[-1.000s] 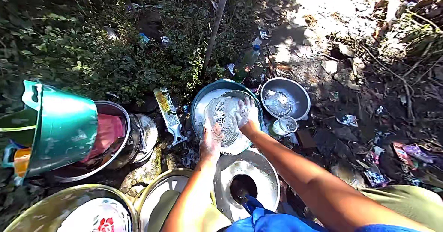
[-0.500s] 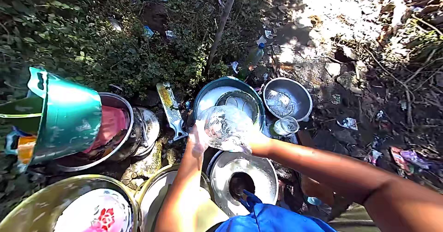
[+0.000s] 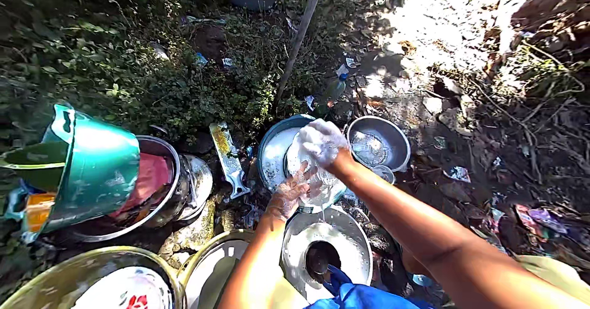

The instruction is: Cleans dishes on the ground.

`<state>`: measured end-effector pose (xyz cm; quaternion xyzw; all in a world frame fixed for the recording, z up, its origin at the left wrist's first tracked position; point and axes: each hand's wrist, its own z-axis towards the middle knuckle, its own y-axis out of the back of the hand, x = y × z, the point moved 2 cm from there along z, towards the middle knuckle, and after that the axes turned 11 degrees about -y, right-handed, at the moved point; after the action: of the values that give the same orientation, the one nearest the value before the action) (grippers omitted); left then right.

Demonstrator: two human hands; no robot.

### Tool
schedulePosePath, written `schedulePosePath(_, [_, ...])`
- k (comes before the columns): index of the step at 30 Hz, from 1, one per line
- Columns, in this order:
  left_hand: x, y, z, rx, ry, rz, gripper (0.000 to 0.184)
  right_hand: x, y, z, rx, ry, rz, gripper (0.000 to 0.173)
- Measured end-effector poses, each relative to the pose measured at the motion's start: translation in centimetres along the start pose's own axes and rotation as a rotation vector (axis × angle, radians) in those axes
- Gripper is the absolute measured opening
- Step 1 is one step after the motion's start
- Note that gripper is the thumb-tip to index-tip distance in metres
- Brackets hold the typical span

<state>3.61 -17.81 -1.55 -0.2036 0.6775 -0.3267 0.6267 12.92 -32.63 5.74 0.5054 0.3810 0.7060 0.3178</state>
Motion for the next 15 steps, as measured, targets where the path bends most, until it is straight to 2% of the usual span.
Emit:
schedulePosePath(1, [-0.1, 0.2, -0.3, -0.078, -0.004, 0.146, 0.042, 1.9, -1.9, -1.8, 0.068, 0.086, 0.044, 0.037])
schedulePosePath(2, [-0.3, 0.6, -0.8, -0.137, 0.007, 0.332, 0.031, 3.4, -3.4, -3.3, 0.095, 0.199, 0.075, 0.034])
schedulePosePath(3, [-0.9, 0.9, -1.2, -0.156, 0.051, 0.534, 0.03, 4.5, -4.2, -3.9, 0.11, 0.283, 0.115, 0.03])
schedulePosePath(4, [-1.3, 1.1, -1.3, -0.169, 0.082, 0.6, 0.028, 5.0, -4.2, -3.5, 0.133, 0.312, 0.15, 0.026])
schedulePosePath(5, [-1.1, 1.5, -1.0, -0.165, 0.043, 0.522, 0.026, 4.8, -3.7, -2.4, 0.165, 0.28, 0.181, 0.024])
schedulePosePath(7, [-1.0, 1.5, -0.6, -0.058, 0.0, 0.297, 0.046, 1.8, -3.1, 1.2, 0.17, 0.118, 0.206, 0.031])
schedulePosePath(8, [-1.1, 1.2, -0.6, -0.003, -0.011, 0.194, 0.059, -0.4, -2.8, 2.6, 0.139, -0.01, 0.2, 0.032])
schedulePosePath(9, [-1.2, 0.7, -0.7, -0.006, -0.028, 0.096, 0.063, -2.2, -2.4, 3.2, 0.132, -0.205, 0.2, 0.033])
schedulePosePath(11, [-0.9, 0.3, -0.9, -0.122, -0.082, -0.113, 0.058, -3.4, -2.3, 1.6, 0.118, -0.55, 0.246, 0.039])
schedulePosePath(12, [-0.6, 0.4, -0.8, -0.184, -0.11, -0.197, 0.054, -2.7, -2.8, -0.1, 0.112, -0.651, 0.253, 0.04])
schedulePosePath(14, [-0.3, 0.7, -0.6, -0.308, -0.134, -0.232, 0.044, 0.7, -3.9, -3.5, 0.161, -0.72, 0.216, 0.044])
schedulePosePath(15, [-0.4, 0.9, -0.6, -0.372, -0.126, -0.184, 0.042, 2.5, -5.0, -5.0, 0.149, -0.655, 0.203, 0.04])
